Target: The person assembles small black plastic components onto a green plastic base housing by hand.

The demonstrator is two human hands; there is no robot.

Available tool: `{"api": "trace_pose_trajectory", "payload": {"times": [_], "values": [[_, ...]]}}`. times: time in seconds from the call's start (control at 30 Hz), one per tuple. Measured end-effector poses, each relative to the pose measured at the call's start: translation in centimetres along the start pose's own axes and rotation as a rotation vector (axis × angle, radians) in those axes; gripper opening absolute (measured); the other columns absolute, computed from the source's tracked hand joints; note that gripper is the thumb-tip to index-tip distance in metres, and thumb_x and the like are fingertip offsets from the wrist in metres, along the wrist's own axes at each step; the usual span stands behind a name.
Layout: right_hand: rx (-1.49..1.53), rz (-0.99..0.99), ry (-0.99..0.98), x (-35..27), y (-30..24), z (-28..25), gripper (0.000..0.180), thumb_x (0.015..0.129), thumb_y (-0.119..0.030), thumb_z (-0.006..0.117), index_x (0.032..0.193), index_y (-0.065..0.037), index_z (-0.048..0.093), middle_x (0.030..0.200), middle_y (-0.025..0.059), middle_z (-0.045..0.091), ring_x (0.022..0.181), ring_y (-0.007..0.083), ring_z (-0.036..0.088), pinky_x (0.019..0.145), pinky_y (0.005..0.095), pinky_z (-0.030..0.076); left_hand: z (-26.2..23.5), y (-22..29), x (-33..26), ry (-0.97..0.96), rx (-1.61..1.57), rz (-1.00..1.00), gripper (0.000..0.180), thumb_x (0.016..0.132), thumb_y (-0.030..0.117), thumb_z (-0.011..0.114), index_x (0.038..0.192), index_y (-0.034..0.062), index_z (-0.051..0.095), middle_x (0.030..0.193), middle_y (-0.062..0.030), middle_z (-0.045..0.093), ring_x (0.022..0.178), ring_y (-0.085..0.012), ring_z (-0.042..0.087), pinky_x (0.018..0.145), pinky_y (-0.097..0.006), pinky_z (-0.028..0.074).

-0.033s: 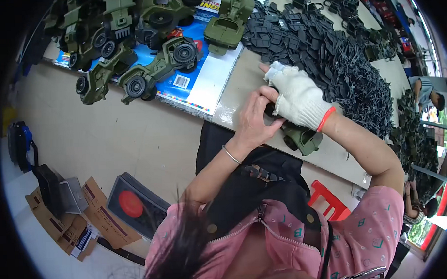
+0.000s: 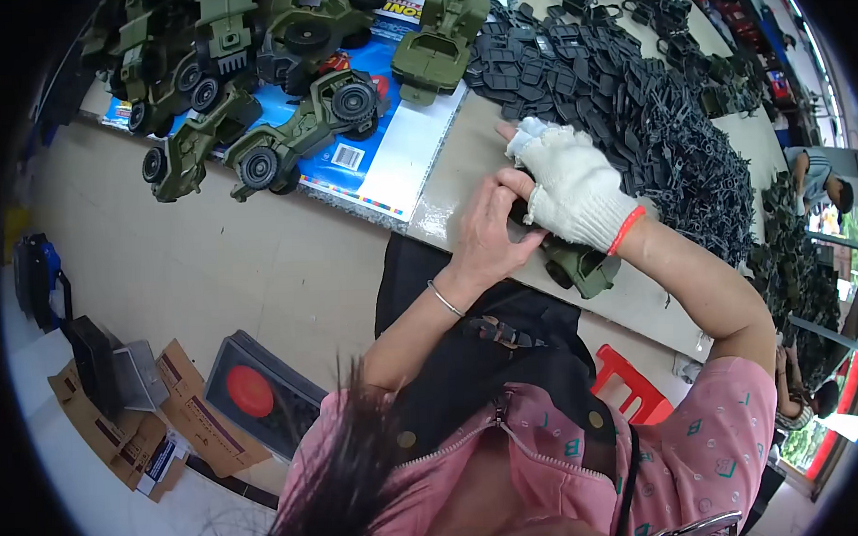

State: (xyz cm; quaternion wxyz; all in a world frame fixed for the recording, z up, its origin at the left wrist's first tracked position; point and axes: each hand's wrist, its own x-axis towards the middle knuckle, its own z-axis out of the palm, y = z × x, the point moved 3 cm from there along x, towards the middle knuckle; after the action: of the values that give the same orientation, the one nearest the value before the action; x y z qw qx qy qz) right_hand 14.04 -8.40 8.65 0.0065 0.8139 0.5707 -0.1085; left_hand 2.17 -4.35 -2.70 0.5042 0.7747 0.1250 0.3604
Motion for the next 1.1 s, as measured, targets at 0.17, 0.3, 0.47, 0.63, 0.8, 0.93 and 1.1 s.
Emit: {"api": "trace_pose_trajectory", "payload": {"times": [0.17, 0.3, 0.47, 0.63, 0.8, 0.93, 1.1], "values": [[-0.183, -0.252, 0.215, 0.1, -0.1, 0.4, 0.057, 0.101, -0.047, 0.055, 0.142, -0.007, 0.059, 0.133, 0.0214, 0.062, 0.122, 0.0413, 0.059, 0.106, 0.0487, 0.044, -0.2, -0.1, -0.1, 0.027, 0.045, 0.047, 0.064, 0.066, 0.016, 0.092, 0.116, 0.0048, 0.054, 0.125, -0.0186, 0.06, 0.113, -0.0394, 0.062, 0.093, -0.045, 0.054], [-0.004, -0.078, -0.077, 1.6, 0.3, -0.6, 0.06, 0.1, -0.047, 0.057, 0.143, -0.007, 0.056, 0.138, 0.0219, 0.059, 0.131, 0.0438, 0.053, 0.11, 0.0499, 0.042, 0.1, 0.1, 0.7, 0.116, 0.004, 0.009, 0.056, 0.065, 0.007, 0.092, 0.109, 0.005, 0.057, 0.115, -0.011, 0.061, 0.103, -0.0286, 0.065, 0.085, -0.036, 0.055], [0.123, 0.067, 0.379, -7.4, 1.6, -2.6, 0.104, 0.071, -0.064, 0.083, 0.15, -0.007, 0.048, 0.152, 0.024, 0.049, 0.145, 0.0448, 0.042, 0.118, 0.0535, 0.035, -0.8, -0.5, -0.1, 0.173, -0.041, -0.054, 0.06, 0.067, 0.008, 0.094, 0.114, 0.0038, 0.058, 0.123, -0.0175, 0.059, 0.112, -0.029, 0.066, 0.093, -0.037, 0.055], [0.272, 0.366, 0.477, -21.4, 2.5, 1.7, 0.092, 0.064, -0.026, 0.093, 0.143, -0.003, 0.053, 0.129, 0.0216, 0.058, 0.116, 0.0418, 0.058, 0.103, 0.0465, 0.046, 1.6, 5.8, 2.5, -0.036, -0.098, 0.219, 0.064, 0.065, 0.016, 0.097, 0.114, 0.0042, 0.058, 0.131, -0.0204, 0.058, 0.118, -0.0357, 0.063, 0.099, -0.043, 0.052], [0.352, 0.89, 1.013, -37.5, 8.8, 4.7, 0.073, 0.084, -0.008, 0.077, 0.15, 0.003, 0.048, 0.144, 0.0155, 0.054, 0.131, 0.0299, 0.054, 0.113, 0.0405, 0.041, 5.9, 9.7, 8.9, -0.402, -0.043, 0.522, 0.043, 0.076, 0.021, 0.087, 0.112, 0.0078, 0.067, 0.118, -0.0147, 0.068, 0.109, -0.0355, 0.067, 0.099, -0.044, 0.052], [0.025, 1.617, 1.132, -48.1, 22.5, 3.6, 0.062, 0.086, -0.026, 0.085, 0.133, 0.008, 0.062, 0.118, 0.0196, 0.072, 0.096, 0.0271, 0.067, 0.091, 0.0385, 0.053, 5.5, 0.0, 26.6, -0.093, 0.348, 0.252, 0.02, 0.094, 0.017, 0.065, 0.108, 0.0042, 0.072, 0.104, -0.0176, 0.074, 0.098, -0.0381, 0.071, 0.083, -0.045, 0.057], [0.177, 1.669, 1.025, -55.3, 36.1, 8.1, 0.058, 0.091, -0.028, 0.081, 0.131, 0.01, 0.064, 0.126, 0.0189, 0.071, 0.107, 0.0283, 0.067, 0.097, 0.0395, 0.052, 11.7, -14.2, 45.7, -0.306, 0.897, 0.167, 0.04, 0.097, 0.018, 0.059, 0.137, 0.0128, 0.063, 0.138, -0.015, 0.064, 0.126, -0.0367, 0.06, 0.107, -0.048, 0.048]]}}
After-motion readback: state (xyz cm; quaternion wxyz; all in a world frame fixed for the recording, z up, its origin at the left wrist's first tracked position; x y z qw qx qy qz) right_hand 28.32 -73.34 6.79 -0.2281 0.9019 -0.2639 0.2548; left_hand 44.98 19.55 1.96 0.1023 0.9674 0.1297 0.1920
